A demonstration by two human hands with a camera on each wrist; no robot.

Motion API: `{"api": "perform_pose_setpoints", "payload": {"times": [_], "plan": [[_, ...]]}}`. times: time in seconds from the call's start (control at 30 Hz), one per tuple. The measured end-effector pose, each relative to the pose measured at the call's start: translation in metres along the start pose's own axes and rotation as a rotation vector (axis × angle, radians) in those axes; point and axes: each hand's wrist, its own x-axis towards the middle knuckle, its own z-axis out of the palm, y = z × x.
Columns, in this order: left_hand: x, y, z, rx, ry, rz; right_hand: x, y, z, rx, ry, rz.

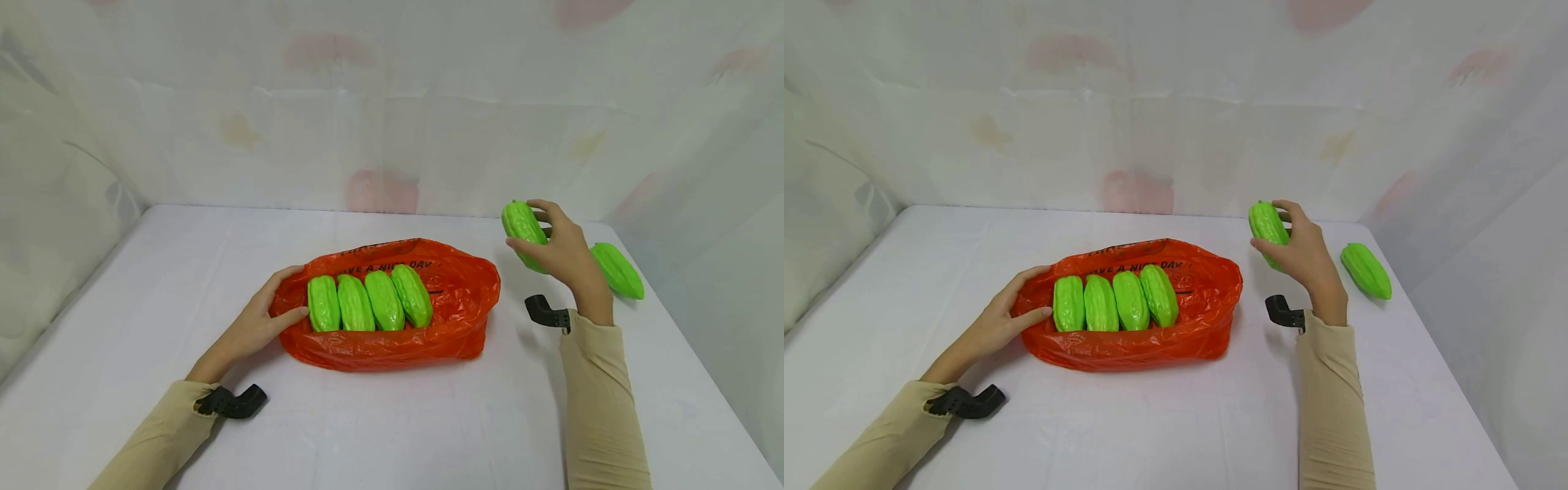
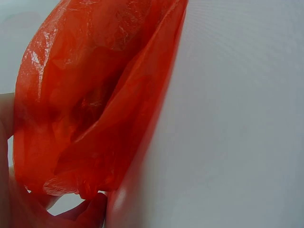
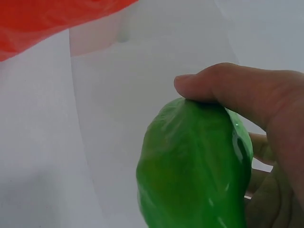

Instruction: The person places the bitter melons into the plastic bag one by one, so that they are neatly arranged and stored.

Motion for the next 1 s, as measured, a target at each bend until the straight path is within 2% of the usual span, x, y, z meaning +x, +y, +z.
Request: {"api": "perform_pose_setpoints", "payload": {"times": [1.0], "plan": [[0.0, 0.0, 0.0, -0.003, 0.003, 0.006, -0.009, -0.04, 0.012, 0.004, -0.042, -0.095]]}}
